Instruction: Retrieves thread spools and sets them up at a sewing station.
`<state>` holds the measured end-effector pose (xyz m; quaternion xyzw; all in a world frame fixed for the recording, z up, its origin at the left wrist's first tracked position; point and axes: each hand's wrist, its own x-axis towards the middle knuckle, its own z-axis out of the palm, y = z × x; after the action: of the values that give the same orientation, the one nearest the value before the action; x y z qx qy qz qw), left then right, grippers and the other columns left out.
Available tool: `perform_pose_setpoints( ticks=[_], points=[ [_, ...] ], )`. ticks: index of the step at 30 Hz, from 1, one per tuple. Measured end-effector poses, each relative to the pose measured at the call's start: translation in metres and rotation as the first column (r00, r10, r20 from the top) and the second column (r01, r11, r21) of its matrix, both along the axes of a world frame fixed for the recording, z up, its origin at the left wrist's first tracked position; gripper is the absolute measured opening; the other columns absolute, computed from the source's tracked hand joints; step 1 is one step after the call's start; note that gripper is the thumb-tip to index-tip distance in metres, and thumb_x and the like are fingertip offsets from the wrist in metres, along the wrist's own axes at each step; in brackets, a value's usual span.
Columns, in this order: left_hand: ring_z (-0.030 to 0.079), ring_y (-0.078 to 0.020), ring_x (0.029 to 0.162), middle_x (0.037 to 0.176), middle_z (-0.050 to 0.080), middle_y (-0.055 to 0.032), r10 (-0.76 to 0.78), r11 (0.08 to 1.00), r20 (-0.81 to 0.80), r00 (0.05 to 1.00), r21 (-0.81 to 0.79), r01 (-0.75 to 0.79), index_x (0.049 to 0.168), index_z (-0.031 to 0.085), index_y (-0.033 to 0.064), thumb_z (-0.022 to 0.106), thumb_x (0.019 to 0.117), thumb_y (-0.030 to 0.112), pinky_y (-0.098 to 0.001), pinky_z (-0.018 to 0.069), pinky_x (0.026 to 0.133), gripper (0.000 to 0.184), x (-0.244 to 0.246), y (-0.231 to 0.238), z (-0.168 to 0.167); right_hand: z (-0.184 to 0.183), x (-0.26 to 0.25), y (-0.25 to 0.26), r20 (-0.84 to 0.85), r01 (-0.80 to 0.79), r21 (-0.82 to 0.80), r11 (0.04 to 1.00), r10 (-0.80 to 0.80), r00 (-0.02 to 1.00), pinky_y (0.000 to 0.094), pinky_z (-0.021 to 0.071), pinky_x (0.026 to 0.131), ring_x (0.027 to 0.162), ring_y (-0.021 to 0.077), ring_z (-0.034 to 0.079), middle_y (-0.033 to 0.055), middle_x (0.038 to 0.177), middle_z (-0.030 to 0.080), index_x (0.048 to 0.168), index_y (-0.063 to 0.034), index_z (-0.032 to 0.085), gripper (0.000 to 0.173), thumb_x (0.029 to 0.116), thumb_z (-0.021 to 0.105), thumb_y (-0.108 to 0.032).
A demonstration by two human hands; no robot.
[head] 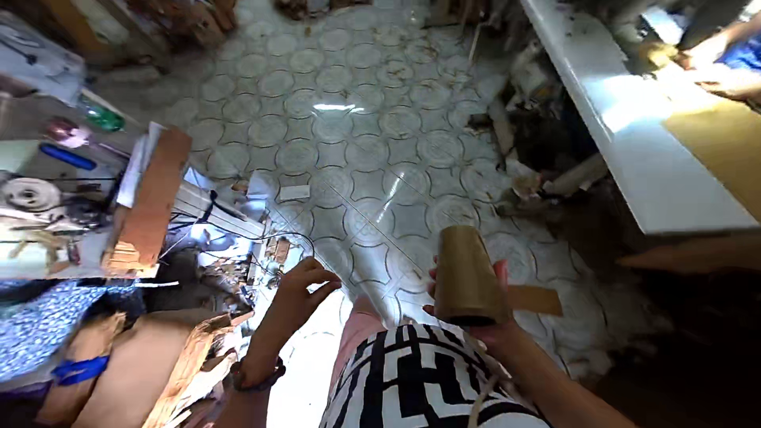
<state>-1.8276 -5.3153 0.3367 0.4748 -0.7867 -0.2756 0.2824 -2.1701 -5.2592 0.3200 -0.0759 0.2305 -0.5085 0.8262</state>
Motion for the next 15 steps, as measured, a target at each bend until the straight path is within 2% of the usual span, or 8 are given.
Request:
perform_pose_setpoints(
  ticks=[2,4,6,10,13,15],
  points=[
    [0.064,-0.0088,0.085,0.086,0.068,-0.0066,0.086,0.996,-0.048,0.995,-0.022,-0.087,0.091,0.078,0.0059,0.072,0.0917,0.024,-0.0244,0.0539,0.081,0.019,0.017,-0.043,-0.009,-0.004,0.013,-0.060,0.007,-0.074,-0.005,0.997,0.075,0.997,0.0554,0.0579,0.091,0.110,0.0303,0.070,0.0097,0.120,0.071,0.132,-0.0148,0.063,0.090,0.0721,0.066,-0.081],
    [0.063,-0.0070,0.086,0.088,0.068,-0.0064,0.147,0.988,-0.089,0.985,-0.026,-0.150,0.092,0.078,0.0052,0.073,0.0909,0.023,-0.0226,0.0532,0.082,0.018,0.034,-0.090,-0.020,-0.014,0.031,-0.122,0.057,-0.158,-0.032,0.987,0.159,0.986,0.0585,0.0560,0.095,0.113,0.0325,0.069,0.0110,0.120,0.071,0.134,-0.0145,0.063,0.089,0.0764,0.062,-0.082],
    [0.064,-0.0085,0.088,0.091,0.067,-0.0075,0.183,0.983,-0.101,0.978,-0.009,-0.185,0.092,0.078,0.0050,0.073,0.0903,0.022,-0.0238,0.0544,0.083,0.018,0.053,-0.140,-0.027,-0.018,0.054,-0.182,0.053,-0.204,-0.011,0.979,0.204,0.977,0.0599,0.0559,0.095,0.113,0.0337,0.069,0.0109,0.118,0.073,0.135,-0.0146,0.063,0.090,0.0787,0.055,-0.085],
    [0.067,-0.0114,0.100,0.105,0.069,-0.0112,0.215,0.975,-0.191,0.958,0.096,-0.200,0.093,0.074,0.0011,0.069,0.0942,0.021,-0.0276,0.0572,0.089,0.021,0.092,-0.240,-0.022,0.001,0.102,-0.302,-0.028,-0.250,0.016,0.968,0.250,0.968,0.0601,0.0576,0.091,0.108,0.0337,0.072,0.0102,0.111,0.075,0.130,-0.0139,0.065,0.092,0.0804,0.046,-0.088],
    [0.067,-0.0105,0.092,0.098,0.070,-0.0100,0.289,0.953,-0.200,0.936,0.155,-0.261,0.098,0.071,-0.0026,0.065,0.0966,0.014,-0.0287,0.0571,0.085,0.018,0.113,-0.313,-0.015,0.002,0.121,-0.385,-0.058,-0.312,-0.020,0.950,0.311,0.949,0.0613,0.0560,0.095,0.112,0.0341,0.070,0.0107,0.113,0.074,0.129,-0.0129,0.067,0.092,0.0795,0.048,-0.088],
    [0.065,-0.0091,0.086,0.093,0.068,-0.0080,0.315,0.943,-0.186,0.931,0.177,-0.283,0.099,0.070,-0.0026,0.064,0.0968,0.010,-0.0272,0.0563,0.081,0.014,0.120,-0.364,-0.007,0.001,0.130,-0.431,-0.053,-0.297,-0.045,0.954,0.295,0.954,0.0615,0.0547,0.097,0.115,0.0345,0.069,0.0114,0.116,0.074,0.130,-0.0126,0.067,0.090,0.0801,0.052,-0.085]
  ],
)
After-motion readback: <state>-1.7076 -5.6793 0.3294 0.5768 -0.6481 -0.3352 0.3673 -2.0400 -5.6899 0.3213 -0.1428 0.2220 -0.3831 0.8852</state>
